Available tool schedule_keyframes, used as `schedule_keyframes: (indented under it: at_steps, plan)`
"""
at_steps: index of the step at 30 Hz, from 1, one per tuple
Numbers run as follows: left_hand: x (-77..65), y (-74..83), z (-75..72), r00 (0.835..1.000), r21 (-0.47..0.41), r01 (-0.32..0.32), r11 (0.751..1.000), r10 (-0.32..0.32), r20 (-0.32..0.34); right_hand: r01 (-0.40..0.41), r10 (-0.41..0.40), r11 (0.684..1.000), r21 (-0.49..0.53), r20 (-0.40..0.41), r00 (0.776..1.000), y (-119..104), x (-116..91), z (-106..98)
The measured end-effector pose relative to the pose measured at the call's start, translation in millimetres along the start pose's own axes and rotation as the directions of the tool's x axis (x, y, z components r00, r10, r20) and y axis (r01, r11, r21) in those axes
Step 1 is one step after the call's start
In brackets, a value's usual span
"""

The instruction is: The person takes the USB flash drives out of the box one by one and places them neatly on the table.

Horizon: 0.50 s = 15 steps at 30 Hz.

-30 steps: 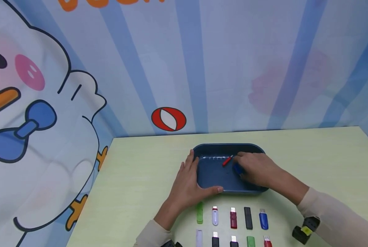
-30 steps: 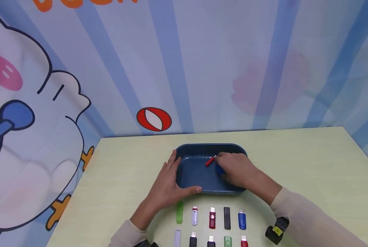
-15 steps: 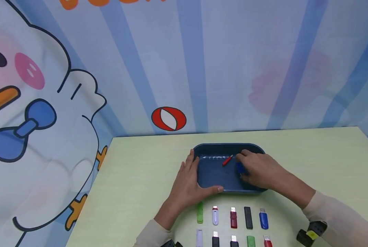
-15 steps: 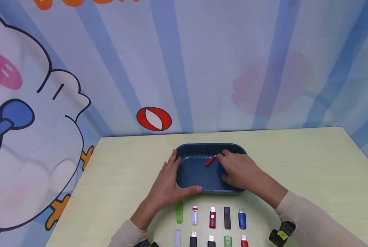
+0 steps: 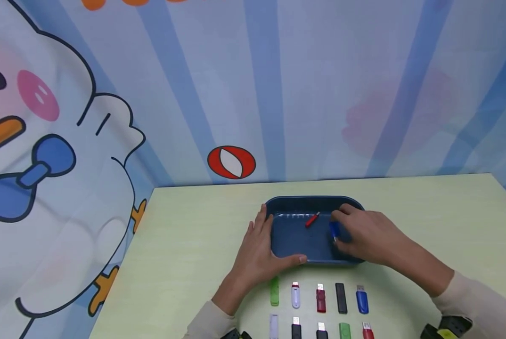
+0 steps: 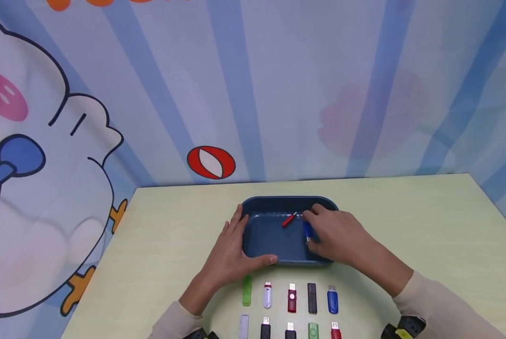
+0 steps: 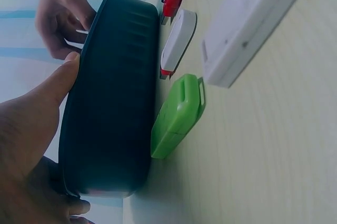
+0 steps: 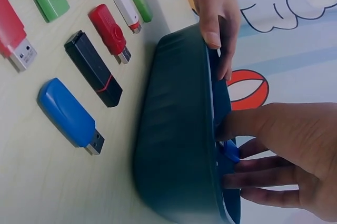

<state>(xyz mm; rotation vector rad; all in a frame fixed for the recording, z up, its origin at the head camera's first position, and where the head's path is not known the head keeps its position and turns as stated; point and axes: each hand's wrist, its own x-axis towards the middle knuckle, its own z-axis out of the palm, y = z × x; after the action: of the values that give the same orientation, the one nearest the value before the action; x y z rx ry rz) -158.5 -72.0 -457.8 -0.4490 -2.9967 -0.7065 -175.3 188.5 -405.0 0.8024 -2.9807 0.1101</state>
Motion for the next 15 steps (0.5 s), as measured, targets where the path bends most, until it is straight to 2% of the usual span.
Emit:
schedule_keyframes:
  at_steps: [4, 15]
  plan:
    - [-0.1, -0.3, -0.3, 1.0, -0.002, -0.001, 1.0, 0.001, -0.003, -0.016, 0.016, 1.0, 0.021, 0.016, 1.0, -1, -7, -7]
    - [-0.4, 0.2, 1.3, 1.0, -0.007, -0.005, 1.0, 0.005, -0.016, -0.045, 0.046, 0.997, 0.066, -0.018, 0.999, 1, -28, -23]
